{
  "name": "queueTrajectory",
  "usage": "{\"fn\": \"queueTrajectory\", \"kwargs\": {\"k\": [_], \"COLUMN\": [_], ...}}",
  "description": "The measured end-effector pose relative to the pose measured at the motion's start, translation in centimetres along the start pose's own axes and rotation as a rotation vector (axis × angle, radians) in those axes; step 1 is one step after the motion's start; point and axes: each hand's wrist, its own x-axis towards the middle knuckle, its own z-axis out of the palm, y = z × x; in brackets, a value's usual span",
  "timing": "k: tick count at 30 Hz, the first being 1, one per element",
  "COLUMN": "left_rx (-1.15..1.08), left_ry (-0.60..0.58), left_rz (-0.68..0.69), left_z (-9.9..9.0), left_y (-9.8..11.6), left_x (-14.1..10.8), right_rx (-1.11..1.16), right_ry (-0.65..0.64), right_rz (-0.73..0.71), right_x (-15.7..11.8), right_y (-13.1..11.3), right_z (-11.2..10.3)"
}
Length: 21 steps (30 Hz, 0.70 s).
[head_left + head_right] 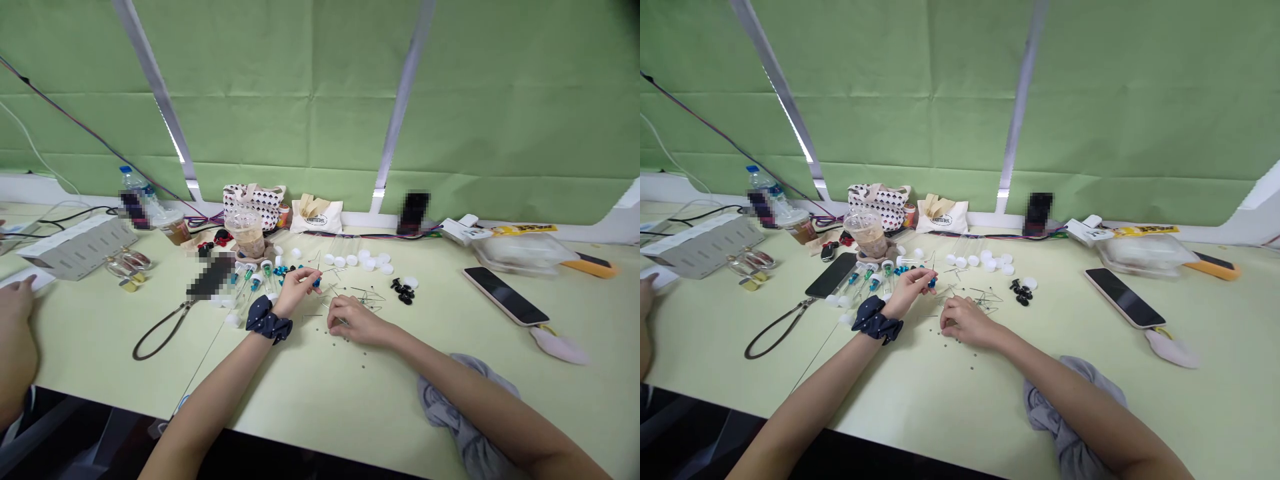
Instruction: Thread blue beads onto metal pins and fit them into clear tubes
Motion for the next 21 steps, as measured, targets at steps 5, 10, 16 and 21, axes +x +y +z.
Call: {"fn": "queueTrajectory", "kwargs": {"k": [5,10,16,21], "left_rx": [-0.036,-0.160,-0.251,-0.239], "left_ry": [-0.012,-0.043,-0.072,-0.067], "left_rz": [-0.017,-0.106,-0.193,-0.207], "left_z": [-0.1,0.0,-0.1,-0.1], "left_y": [0.1,0.0,-0.2,0.1], "left_x": [-0.1,-0.1,0.1,0.1], "right_rx": [-0.014,-0.054,-0.024,-0.001], "right_ry": [-0.043,-0.062,-0.010,0.190], "right_rz": [0.012,0.012,0.007,0.166], "right_x": [0.0,0.1,0.1,0.4], "right_y": [0.1,0.2,0.4,1.9], "right_z": [0.0,0.1,0.0,0.2]}}
